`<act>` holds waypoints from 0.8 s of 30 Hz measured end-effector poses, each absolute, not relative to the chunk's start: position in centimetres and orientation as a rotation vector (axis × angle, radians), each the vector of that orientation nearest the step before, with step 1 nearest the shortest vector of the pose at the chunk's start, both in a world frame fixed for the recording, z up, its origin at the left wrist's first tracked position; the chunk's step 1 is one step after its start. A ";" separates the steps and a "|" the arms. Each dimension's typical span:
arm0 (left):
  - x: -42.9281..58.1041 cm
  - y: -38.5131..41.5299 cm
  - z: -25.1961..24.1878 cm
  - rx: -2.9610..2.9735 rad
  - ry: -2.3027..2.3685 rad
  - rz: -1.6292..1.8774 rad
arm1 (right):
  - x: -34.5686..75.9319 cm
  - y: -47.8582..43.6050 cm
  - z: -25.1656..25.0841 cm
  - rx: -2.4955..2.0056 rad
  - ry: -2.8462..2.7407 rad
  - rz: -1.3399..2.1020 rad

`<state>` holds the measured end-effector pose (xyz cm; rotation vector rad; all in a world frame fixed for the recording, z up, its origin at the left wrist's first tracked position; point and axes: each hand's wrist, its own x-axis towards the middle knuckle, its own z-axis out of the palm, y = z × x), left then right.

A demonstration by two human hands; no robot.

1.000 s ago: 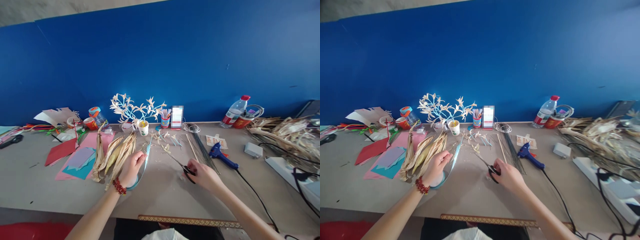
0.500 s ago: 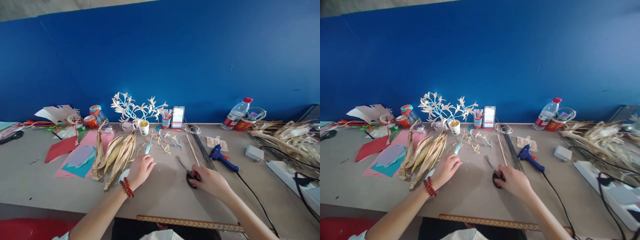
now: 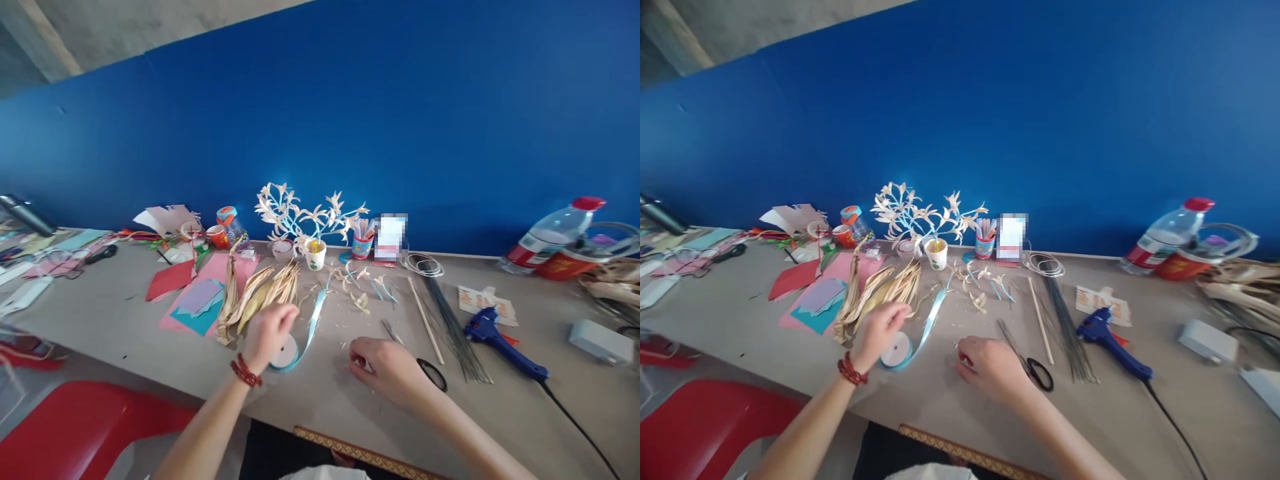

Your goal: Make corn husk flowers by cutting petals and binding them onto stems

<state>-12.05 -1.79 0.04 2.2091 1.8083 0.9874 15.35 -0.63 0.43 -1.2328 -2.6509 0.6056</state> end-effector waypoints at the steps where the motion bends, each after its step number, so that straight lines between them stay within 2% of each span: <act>1: -13.9 -1.7 0.3 2.084 1.919 1.098 | 15.1 -0.6 0.1 -1.191 -2.669 0.597; 3: -17.2 -1.8 0.7 1.955 2.066 1.164 | 15.0 -0.5 -0.7 -1.112 -2.684 0.560; 6: -19.4 -2.5 0.1 2.054 2.121 0.962 | 15.1 -0.4 -1.7 -1.012 -2.660 0.510; 9: -18.3 -2.9 -1.1 2.149 2.116 0.758 | 15.2 -0.4 -2.4 -0.950 -2.624 0.515; 17: -13.5 0.3 -1.8 2.449 1.910 0.488 | 15.4 -0.1 -2.7 -0.921 -2.546 0.544; 24: -15.4 0.8 -1.1 1.885 1.720 0.935 | 15.6 0.1 -2.5 -0.928 -2.483 0.610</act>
